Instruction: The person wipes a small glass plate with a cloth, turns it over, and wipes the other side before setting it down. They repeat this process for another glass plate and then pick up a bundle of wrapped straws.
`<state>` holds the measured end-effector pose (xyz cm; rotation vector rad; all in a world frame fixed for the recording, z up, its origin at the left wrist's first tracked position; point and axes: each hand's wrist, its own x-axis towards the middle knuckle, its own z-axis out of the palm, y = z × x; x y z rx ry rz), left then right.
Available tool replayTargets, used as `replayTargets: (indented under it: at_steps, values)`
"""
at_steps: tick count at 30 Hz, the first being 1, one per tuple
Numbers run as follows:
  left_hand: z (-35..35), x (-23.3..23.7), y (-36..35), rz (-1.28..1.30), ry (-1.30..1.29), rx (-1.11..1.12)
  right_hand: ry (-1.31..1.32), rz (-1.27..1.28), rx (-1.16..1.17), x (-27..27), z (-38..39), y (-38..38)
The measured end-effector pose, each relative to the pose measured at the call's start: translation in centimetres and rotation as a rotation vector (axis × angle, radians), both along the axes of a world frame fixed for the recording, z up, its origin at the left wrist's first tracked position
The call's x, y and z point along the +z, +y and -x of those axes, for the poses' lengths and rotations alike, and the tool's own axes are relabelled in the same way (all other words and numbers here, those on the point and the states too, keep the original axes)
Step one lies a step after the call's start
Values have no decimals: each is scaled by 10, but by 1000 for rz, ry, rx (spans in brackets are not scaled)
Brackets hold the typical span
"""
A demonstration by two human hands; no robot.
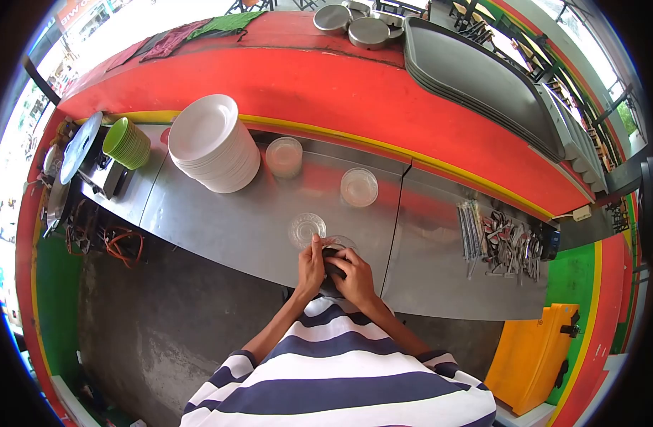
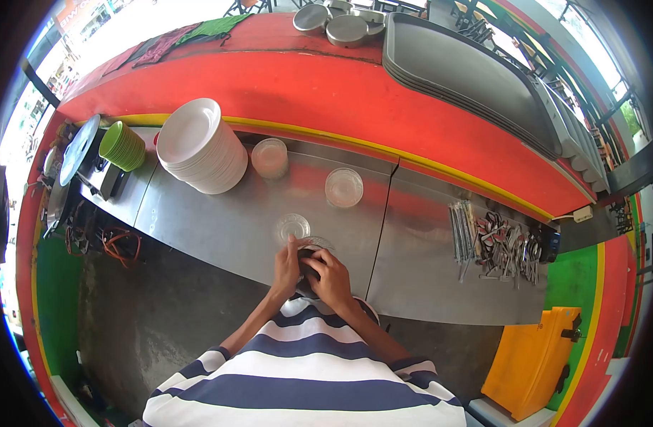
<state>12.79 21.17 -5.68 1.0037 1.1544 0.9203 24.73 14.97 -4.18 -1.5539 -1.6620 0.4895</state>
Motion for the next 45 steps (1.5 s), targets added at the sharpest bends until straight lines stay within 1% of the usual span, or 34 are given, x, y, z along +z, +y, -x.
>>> replayTargets:
  at_steps: [1, 2, 3, 4, 5, 6, 9, 10, 13, 16, 19, 20, 23, 24, 27, 28, 31, 34, 36, 37, 38, 40, 43, 45]
  values:
    - [1, 1, 1, -5, 41, -9, -26, -19, -38, 0, -2, 1]
    - [2, -12, 4, -117, 51, 18, -14, -25, -87, 0, -4, 2]
    - [3, 3, 5, -40, 40, 12, -5, -33, -139, -1, -6, 4]
    - [3, 32, 4, 37, 28, 4, 3, -40, -194, -1, -9, 5]
    - [3, 47, 5, 116, 20, -7, 52, -68, -224, -2, -12, 6]
    - [3, 43, 8, -33, 91, -36, 102, -96, -252, -3, -14, 7]
    - [11, 37, 17, 39, 51, -173, 196, -197, -290, -2, -17, 8]
    - [12, 38, 19, 5, 68, -206, 216, -235, -290, -2, -18, 9]
    - [15, 39, 20, 54, 85, -242, 349, -242, -413, -10, -19, 9]
    - [19, 25, 21, 54, 9, -190, 795, 7, -516, -23, -29, 9]
    - [25, 21, 21, 156, -77, -141, 1175, 112, -413, -33, -44, 11]
    - [26, 17, 20, 169, -103, -115, 1181, 141, -412, -35, -44, 10]
    - [24, 2, 19, 233, -185, -47, 870, 374, -167, -29, -53, 0]
    - [21, 0, 17, 270, -215, -30, 844, 385, -81, -25, -52, 0]
    - [14, -5, 11, 336, -262, -20, 638, 447, 1, -20, -47, -2]
    - [12, -6, 9, 350, -270, -23, 595, 455, -8, -30, -48, -1]
    - [6, -11, 11, 346, -292, -25, 589, 366, -76, -48, -48, 2]
    - [0, 0, 18, 270, -103, -196, 659, 339, -137, -63, -55, 5]
    - [7, -31, 34, -169, 288, -362, 686, 362, -188, -79, -62, 7]
    - [7, -33, 41, -390, 483, -439, 698, 374, -212, -84, -66, 9]
    - [6, -35, 43, -283, 426, -440, 705, 370, -220, -88, -69, 11]
    - [-5, -14, 48, -69, 311, -440, 758, 328, -259, -93, -70, 16]
    - [-21, -33, 57, -37, 265, -340, 812, 297, -306, -94, -76, 24]
    - [-31, -42, 65, -68, 308, -301, 833, 279, -325, -96, -82, 33]
